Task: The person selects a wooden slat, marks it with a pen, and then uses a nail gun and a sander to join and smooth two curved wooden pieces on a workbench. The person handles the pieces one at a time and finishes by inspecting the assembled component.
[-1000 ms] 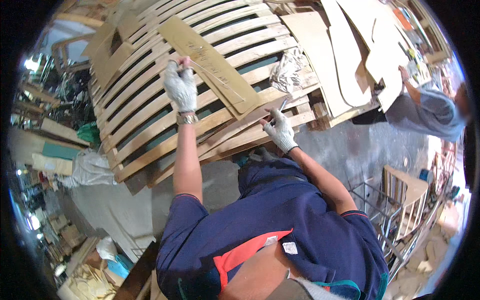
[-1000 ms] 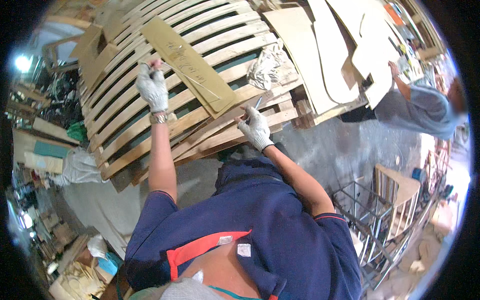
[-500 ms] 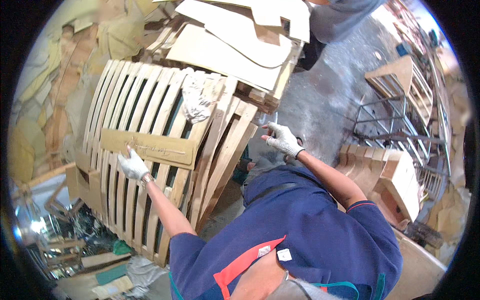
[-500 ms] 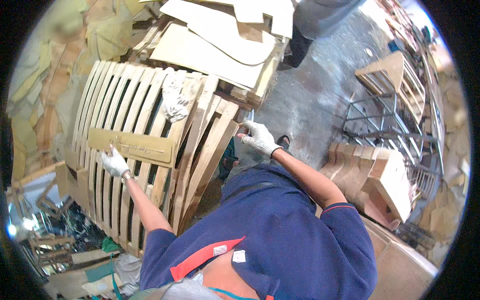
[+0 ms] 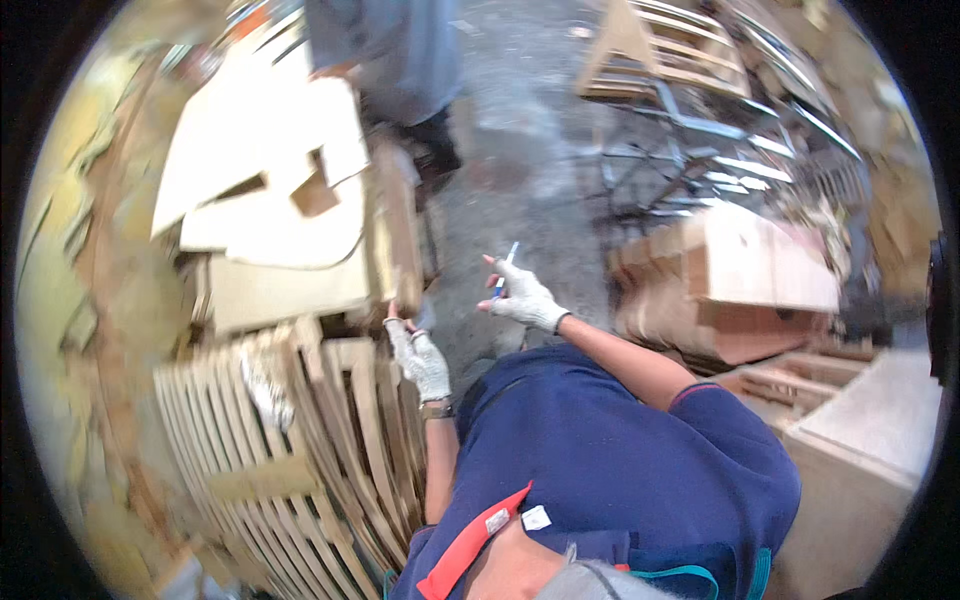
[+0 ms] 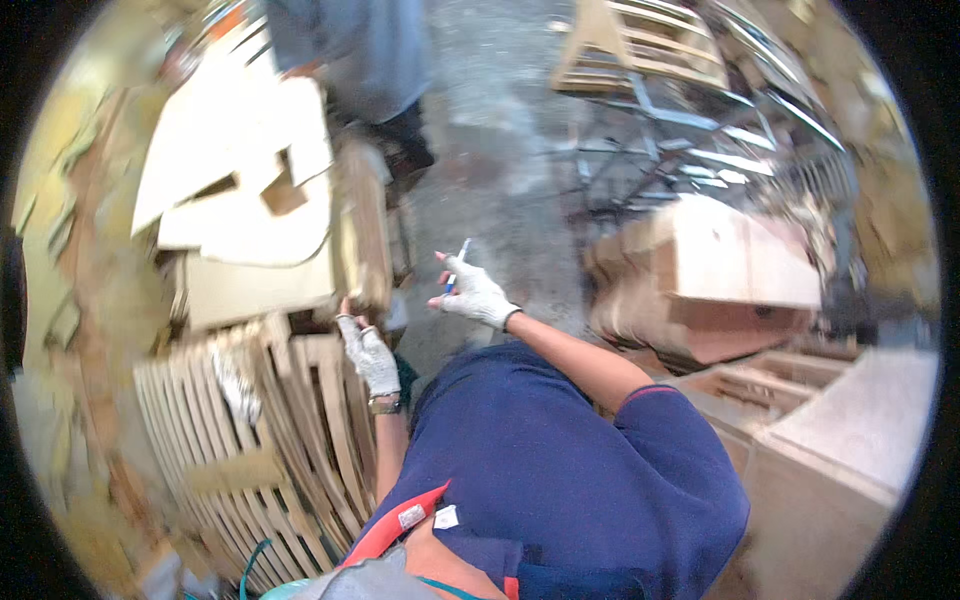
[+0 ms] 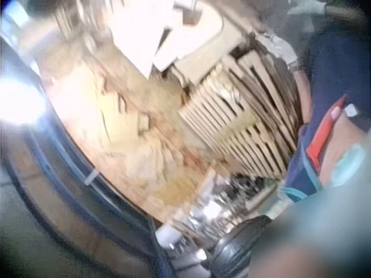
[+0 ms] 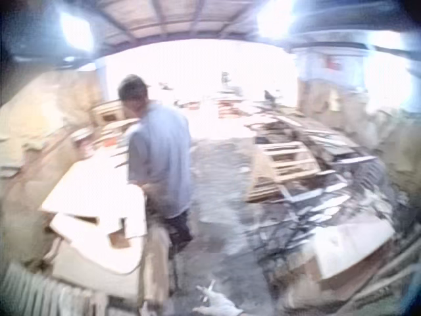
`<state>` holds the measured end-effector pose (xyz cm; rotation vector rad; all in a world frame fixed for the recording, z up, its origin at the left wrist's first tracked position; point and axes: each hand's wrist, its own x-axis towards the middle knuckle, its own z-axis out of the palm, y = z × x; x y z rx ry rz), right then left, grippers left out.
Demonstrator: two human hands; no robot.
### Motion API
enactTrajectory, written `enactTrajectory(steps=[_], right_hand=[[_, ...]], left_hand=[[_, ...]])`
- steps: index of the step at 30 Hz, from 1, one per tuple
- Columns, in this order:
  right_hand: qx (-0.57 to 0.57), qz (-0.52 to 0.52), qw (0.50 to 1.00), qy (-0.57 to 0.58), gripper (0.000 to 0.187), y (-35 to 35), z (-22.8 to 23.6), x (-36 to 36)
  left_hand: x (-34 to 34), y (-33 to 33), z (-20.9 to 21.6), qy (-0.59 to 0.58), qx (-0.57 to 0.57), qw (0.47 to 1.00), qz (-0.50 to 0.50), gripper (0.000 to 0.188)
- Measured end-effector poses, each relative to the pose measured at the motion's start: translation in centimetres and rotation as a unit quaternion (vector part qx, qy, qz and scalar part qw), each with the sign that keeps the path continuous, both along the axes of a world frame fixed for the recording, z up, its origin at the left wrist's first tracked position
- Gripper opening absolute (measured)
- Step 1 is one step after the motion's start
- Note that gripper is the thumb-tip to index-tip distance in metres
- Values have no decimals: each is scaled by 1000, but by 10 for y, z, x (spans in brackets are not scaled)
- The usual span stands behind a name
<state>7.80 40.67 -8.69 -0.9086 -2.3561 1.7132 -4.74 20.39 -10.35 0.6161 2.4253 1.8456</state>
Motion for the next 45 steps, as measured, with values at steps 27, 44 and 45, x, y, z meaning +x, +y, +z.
enactTrajectory(steps=[27,44,45], right_hand=[[-41,-397,914,80,44,417,18,-25],[-104,-415,895,127,40,721,6,-173],[-104,-415,896,118,40,747,6,-174]], left_hand=[[-118,546,5,-178,-53,920,-346,20],[-251,820,8,-233,-143,836,-476,30],[-257,844,7,-250,-141,818,-498,29]])
